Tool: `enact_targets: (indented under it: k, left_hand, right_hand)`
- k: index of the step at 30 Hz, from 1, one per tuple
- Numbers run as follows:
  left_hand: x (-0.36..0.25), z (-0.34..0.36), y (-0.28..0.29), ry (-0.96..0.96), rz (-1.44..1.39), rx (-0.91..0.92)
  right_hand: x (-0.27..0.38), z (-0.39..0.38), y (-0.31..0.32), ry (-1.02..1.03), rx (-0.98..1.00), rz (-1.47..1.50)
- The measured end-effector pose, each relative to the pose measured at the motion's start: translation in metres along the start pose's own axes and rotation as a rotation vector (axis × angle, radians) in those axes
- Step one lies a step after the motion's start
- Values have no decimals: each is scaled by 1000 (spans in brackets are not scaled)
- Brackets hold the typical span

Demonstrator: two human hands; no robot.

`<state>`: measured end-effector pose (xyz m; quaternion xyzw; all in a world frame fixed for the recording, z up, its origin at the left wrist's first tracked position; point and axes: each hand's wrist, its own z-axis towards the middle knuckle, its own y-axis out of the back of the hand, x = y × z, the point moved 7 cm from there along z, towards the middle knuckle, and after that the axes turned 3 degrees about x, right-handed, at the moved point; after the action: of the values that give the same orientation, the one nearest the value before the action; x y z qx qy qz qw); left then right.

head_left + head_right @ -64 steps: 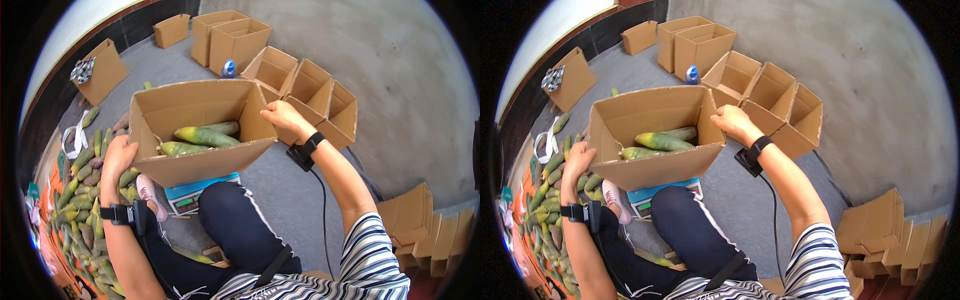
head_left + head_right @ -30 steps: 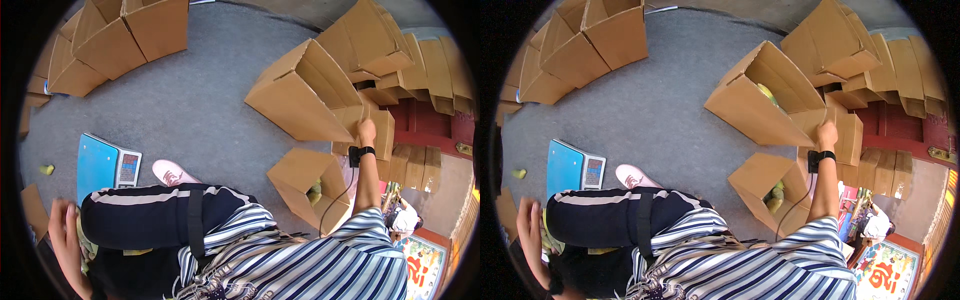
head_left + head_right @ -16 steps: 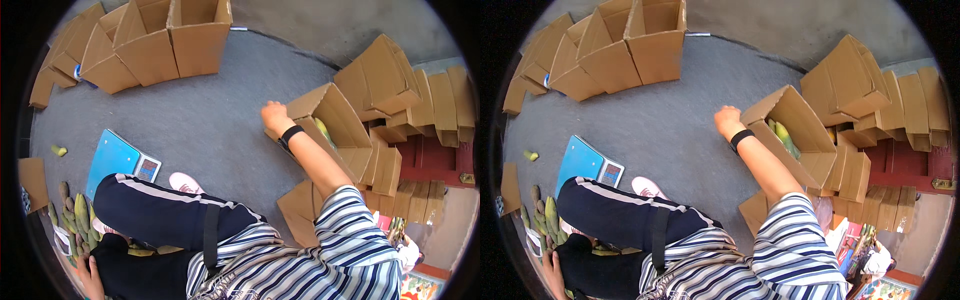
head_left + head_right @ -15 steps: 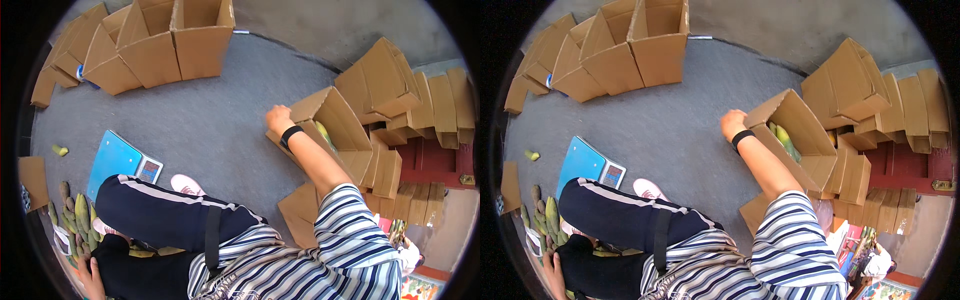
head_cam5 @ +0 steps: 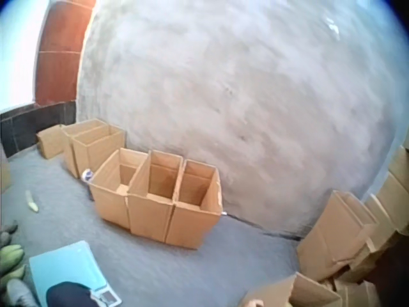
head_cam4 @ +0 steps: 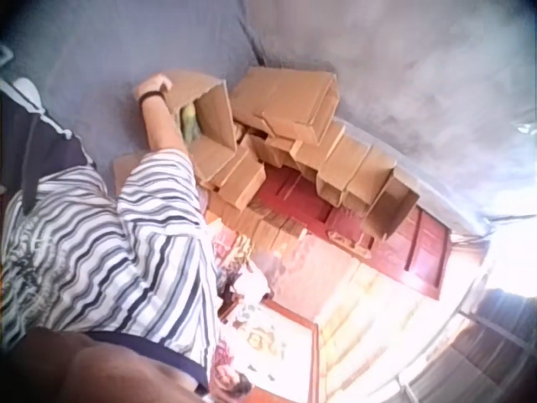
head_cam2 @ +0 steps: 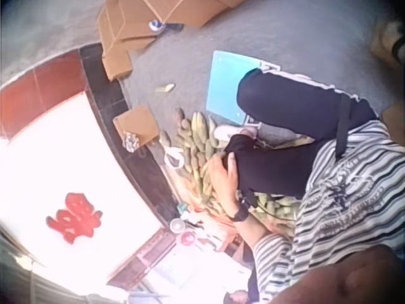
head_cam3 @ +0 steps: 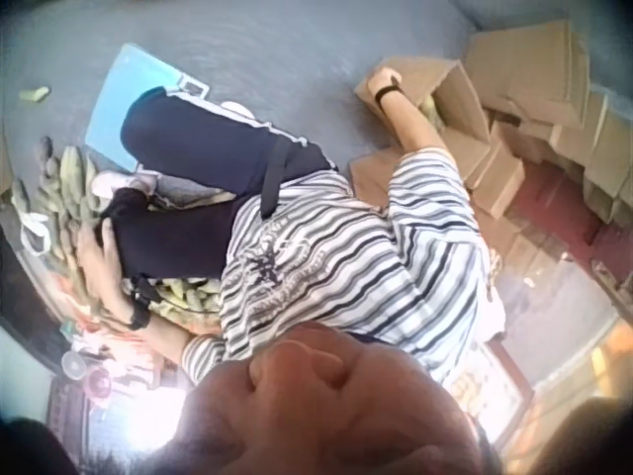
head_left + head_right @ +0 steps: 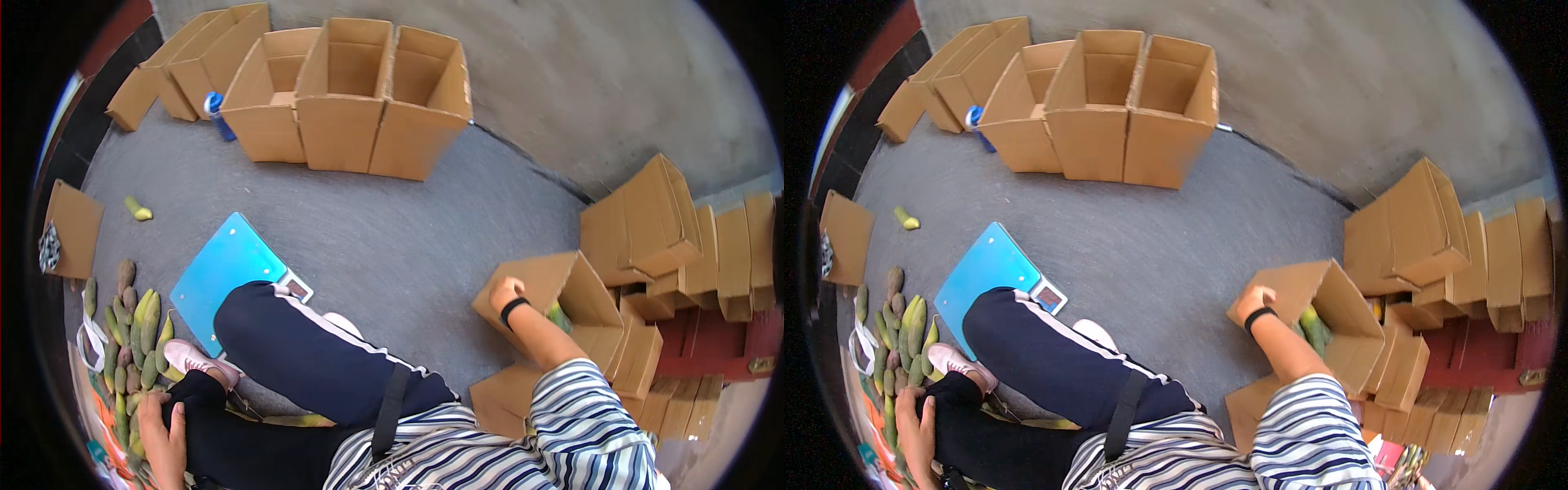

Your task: Sorting produce from a large pile, placing it into cardboard boxes, and weighing the boxes on a digital scale.

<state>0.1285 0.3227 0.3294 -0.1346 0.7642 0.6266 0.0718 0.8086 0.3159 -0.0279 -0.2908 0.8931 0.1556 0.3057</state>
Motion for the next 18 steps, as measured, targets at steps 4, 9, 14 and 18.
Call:
enact_targets:
  k: [4, 9, 14, 18]
  left_hand:
    - [3, -4, 2, 22, -43, -38]
    - [11, -13, 12, 96, -49, -53]
    - [25, -21, 13, 119, -99, -157]
    - [30, -27, 15, 115, -123, -197]
  right_hand:
    - [10, -1, -5, 197, 204, 13]
    - [-93, -33, 178, 104, -533, 614]
    - [-206, -107, 350, -46, -1448, 802]
    - [-233, -39, 356, -26, -952, 901]
